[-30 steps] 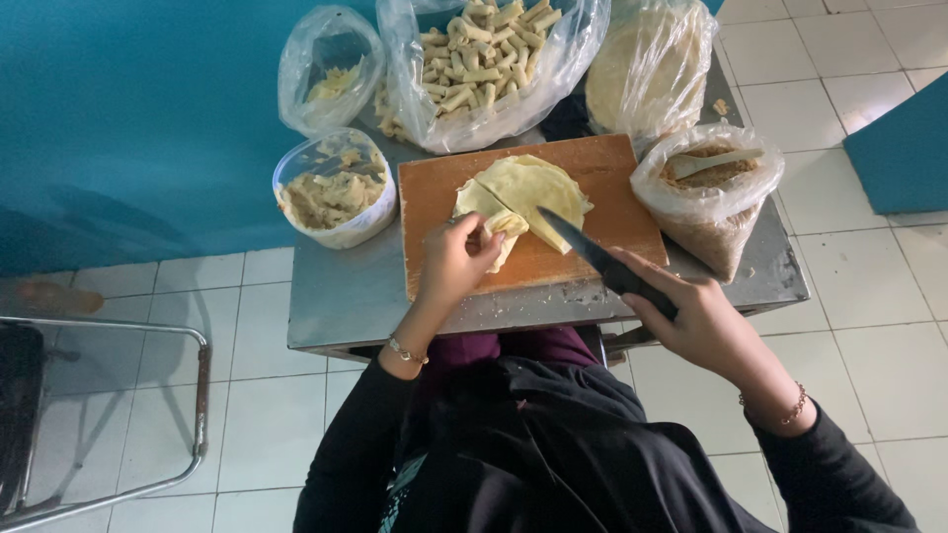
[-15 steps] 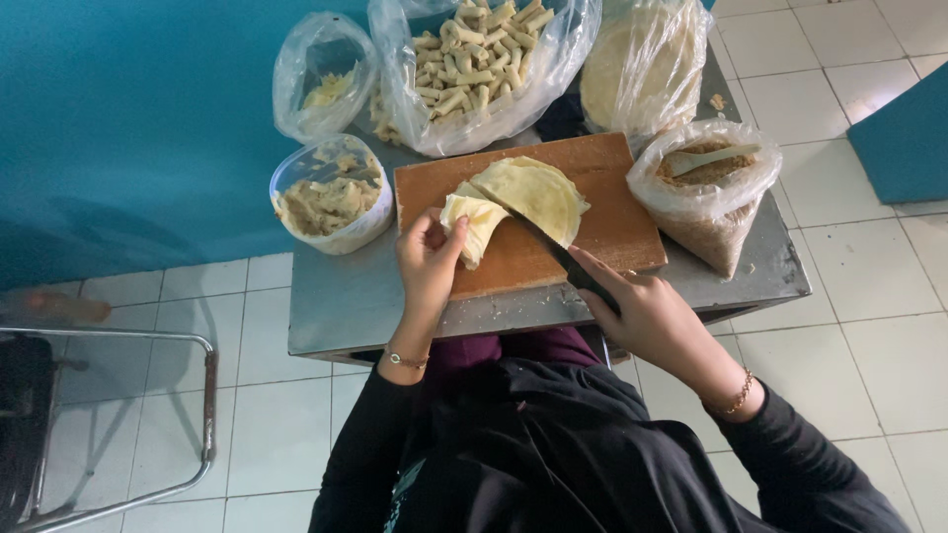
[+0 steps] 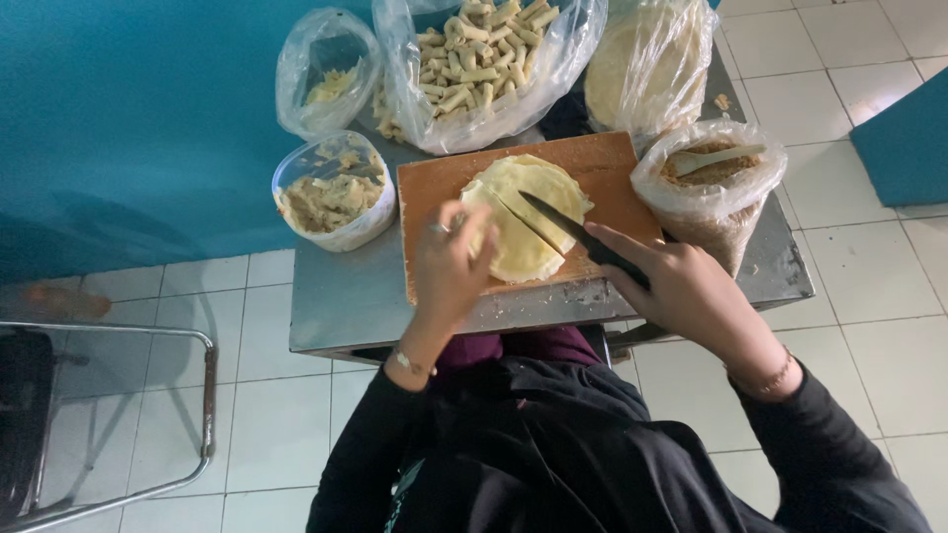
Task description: The person folds triangular pastry wrappers with filling into stuffed pastries by hand on a wooden board, pressing the edges closed and setting finished pieces aside. They then take a ball of dough from a plastic bag, flatten it on the board by hand, and cut it into pieces with a knife.
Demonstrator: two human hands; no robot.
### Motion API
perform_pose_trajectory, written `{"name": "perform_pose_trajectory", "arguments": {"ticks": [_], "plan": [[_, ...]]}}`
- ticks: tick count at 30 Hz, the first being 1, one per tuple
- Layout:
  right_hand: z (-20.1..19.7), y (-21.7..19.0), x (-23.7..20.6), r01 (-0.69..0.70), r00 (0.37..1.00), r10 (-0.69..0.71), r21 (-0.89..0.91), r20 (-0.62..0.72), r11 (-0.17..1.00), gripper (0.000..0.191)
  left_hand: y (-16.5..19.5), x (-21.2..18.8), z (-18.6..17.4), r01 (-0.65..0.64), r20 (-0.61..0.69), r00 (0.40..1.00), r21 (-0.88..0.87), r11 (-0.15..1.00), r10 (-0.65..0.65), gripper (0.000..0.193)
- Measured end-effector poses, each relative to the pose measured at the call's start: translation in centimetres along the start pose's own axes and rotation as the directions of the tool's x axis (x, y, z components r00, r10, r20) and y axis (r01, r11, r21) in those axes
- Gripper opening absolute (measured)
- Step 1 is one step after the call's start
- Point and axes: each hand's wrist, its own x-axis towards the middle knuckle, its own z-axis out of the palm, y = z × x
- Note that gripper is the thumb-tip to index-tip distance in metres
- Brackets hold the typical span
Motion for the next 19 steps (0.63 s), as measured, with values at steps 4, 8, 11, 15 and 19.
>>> {"name": "perform_pose_trajectory", "arguments": {"ticks": [4,8,11,15,19], "plan": [[1.3,-0.4,1.8,-0.005,0.999,0.006,-0.029,0.032,1.000,0.050,-2.8,2.2,1.8,0.113,-0.046,0.993,0.106,0.988,-0.108,0.046],[2.9,-0.6,2.5,0.053,0.999,-0.052,0.050,-0.011,0.997,0.051,-4.4,2.8,3.2,0.244,0.109,0.963,0.018,0.970,-0.245,0.032],[3.7,-0.4,3.0,0.030,0.999,-0.030,0.017,0.029,0.999,0.051,-5.3,3.4,4.0,0.277,0.119,0.955,-0.046,0.960,-0.271,0.027],[4.5,0.1,3.4,0.048,0.999,-0.048,-0.024,0.004,0.999,0.050,-6.3,3.5,4.2,0.275,0.124,0.957,-0.113,0.955,-0.261,0.022],[6.4,0.1,4.7,0.096,0.994,-0.101,-0.125,-0.033,0.988,0.048,-6.9,3.6,4.4,0.307,0.158,0.946,-0.157,0.939,-0.283,0.020]]}}
